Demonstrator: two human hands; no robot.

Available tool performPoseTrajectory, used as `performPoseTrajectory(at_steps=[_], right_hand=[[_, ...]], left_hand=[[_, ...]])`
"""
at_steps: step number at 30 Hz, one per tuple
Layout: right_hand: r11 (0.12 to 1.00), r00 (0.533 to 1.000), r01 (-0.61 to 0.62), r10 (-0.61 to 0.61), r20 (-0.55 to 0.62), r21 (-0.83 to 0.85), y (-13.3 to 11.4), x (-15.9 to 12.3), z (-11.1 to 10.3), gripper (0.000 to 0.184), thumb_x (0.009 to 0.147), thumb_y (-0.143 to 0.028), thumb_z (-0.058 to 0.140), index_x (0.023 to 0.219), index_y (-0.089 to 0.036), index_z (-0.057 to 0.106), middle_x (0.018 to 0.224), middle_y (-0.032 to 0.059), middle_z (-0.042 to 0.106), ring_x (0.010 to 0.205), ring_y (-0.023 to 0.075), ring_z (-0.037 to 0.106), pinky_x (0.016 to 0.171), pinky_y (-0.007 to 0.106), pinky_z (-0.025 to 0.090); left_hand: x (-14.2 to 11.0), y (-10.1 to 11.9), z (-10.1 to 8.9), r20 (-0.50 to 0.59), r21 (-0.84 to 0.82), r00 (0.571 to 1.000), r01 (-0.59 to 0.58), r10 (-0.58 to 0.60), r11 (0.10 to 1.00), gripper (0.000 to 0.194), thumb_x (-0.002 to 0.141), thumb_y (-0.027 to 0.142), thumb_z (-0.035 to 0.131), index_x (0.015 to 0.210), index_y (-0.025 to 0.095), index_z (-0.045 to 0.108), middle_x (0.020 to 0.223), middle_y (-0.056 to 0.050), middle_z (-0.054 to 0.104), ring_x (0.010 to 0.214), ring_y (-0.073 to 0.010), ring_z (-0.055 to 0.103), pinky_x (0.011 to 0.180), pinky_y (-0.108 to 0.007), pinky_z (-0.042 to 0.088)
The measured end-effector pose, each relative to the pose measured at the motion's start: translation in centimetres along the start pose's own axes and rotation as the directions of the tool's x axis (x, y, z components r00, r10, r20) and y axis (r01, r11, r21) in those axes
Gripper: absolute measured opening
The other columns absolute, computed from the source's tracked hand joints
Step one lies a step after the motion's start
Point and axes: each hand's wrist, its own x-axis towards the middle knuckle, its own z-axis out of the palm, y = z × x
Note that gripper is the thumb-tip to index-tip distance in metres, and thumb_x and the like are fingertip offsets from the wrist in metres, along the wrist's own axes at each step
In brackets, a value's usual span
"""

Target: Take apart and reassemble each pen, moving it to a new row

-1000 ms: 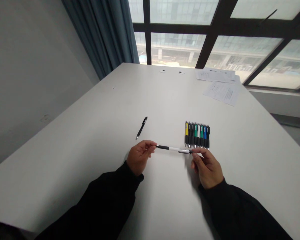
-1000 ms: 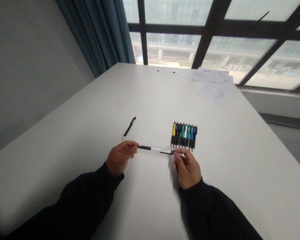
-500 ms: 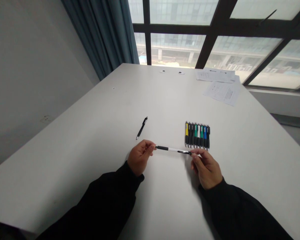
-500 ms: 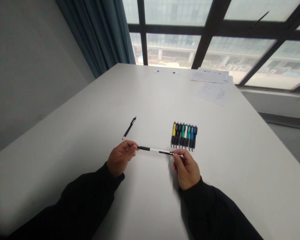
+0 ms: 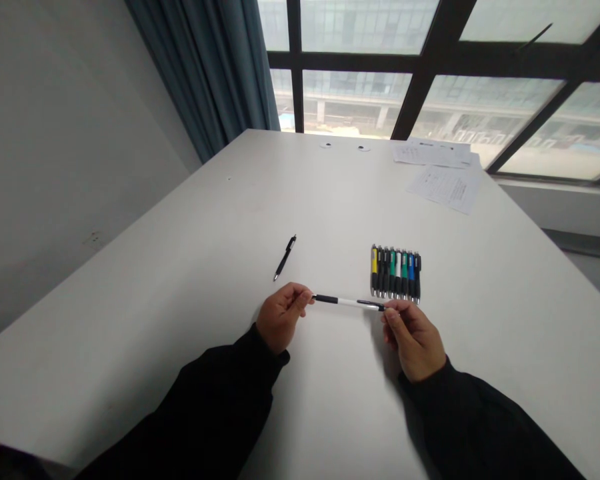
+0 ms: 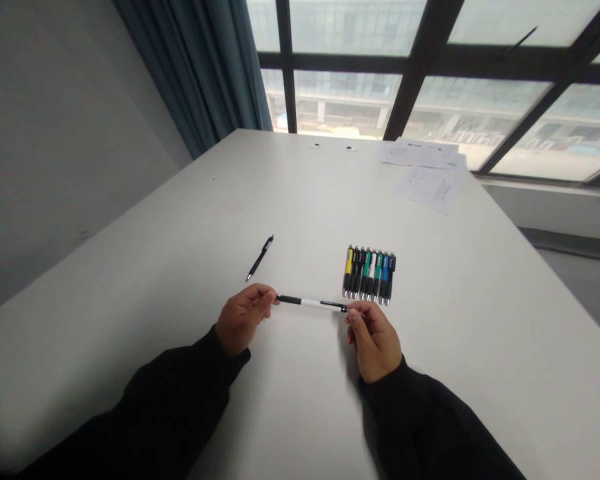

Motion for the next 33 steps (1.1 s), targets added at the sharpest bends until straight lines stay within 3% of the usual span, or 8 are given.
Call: performPoseTrajectory(at_steps=[33], right_hand=[[0.973,0.997,0.045,-0.030,0.070,-0.228,0.21,0.04,-0.78,0.039,0.089,-0.055,0.056,0.071,-0.021,0.053,0.052,-0.0031,0.053,0.044,0.0113,0.043,0.044,0.024,0.034]], left_hand=[[-0.04,-0.70,-0.04,0.009,0.089,1.000,-0.013,0.013,0.996,0.035,0.089,0.046,0.054,0.070,0.017,0.059,0.063,0.000,0.062,0.053,-0.0104,0.051,0.054,-0.023,0.041]])
